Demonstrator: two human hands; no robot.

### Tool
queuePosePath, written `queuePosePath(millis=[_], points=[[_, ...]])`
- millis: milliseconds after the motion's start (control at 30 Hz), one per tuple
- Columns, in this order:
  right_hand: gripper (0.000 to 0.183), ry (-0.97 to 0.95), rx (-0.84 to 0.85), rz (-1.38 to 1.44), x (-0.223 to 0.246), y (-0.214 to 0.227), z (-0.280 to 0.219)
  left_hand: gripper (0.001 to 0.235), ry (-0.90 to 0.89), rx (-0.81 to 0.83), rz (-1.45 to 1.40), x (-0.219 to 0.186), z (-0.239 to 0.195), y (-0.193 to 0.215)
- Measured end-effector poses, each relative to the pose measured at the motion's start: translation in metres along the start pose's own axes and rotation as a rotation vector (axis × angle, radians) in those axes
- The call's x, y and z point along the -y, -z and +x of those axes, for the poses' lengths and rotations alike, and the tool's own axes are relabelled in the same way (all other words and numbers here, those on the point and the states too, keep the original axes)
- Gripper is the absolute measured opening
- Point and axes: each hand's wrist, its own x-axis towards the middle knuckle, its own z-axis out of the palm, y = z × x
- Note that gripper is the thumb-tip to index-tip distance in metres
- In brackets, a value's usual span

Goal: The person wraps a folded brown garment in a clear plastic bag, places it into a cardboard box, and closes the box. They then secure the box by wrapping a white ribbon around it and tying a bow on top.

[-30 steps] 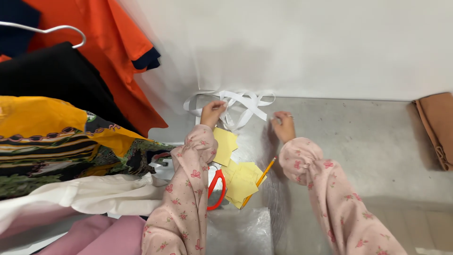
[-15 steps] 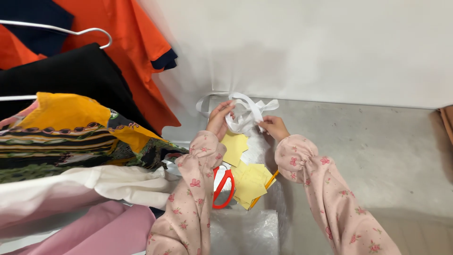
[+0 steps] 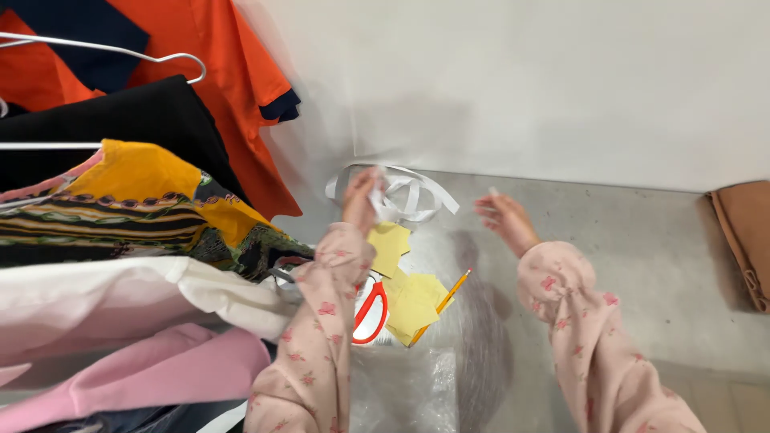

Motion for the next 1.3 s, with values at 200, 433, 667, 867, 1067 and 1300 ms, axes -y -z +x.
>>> queuePosePath(millis=[200, 433, 667, 867, 1067, 1300], points=[[0.075, 0.168, 0.351, -0.294, -0.015, -0.080, -0.021, 0.029, 0.165, 0.260, -0.042, 0.081, -0.051, -0.072], [0.040, 0.268, 0.386, -0.325, 0.005, -0.060, -0.024, 0.022, 0.196, 0.361, -0.081, 0.039, -0.064, -0.084], [0.013, 0.226, 0.001, -0.497, -0.036, -0.005, 0.036, 0.022, -0.158, -0.028, 0.768, 0.001, 0.036, 0.048], [0.016, 0.050, -0.212, -0.319, -0.061, 0.013, 0.058, 0.019, -0.148, -0.185, 1.114, 0.021, 0.067, 0.080], [0.045, -0.073, -0.294, 0.264, -0.012, 0.007, 0.025, 0.040, -0.448, -0.345, 1.346, 0.012, 0.084, 0.075], [0.065, 0.044, -0.304, 0.408, 0.003, 0.017, 0.025, 0.040, -0.337, -0.285, 1.640, -0.002, 0.112, 0.077]])
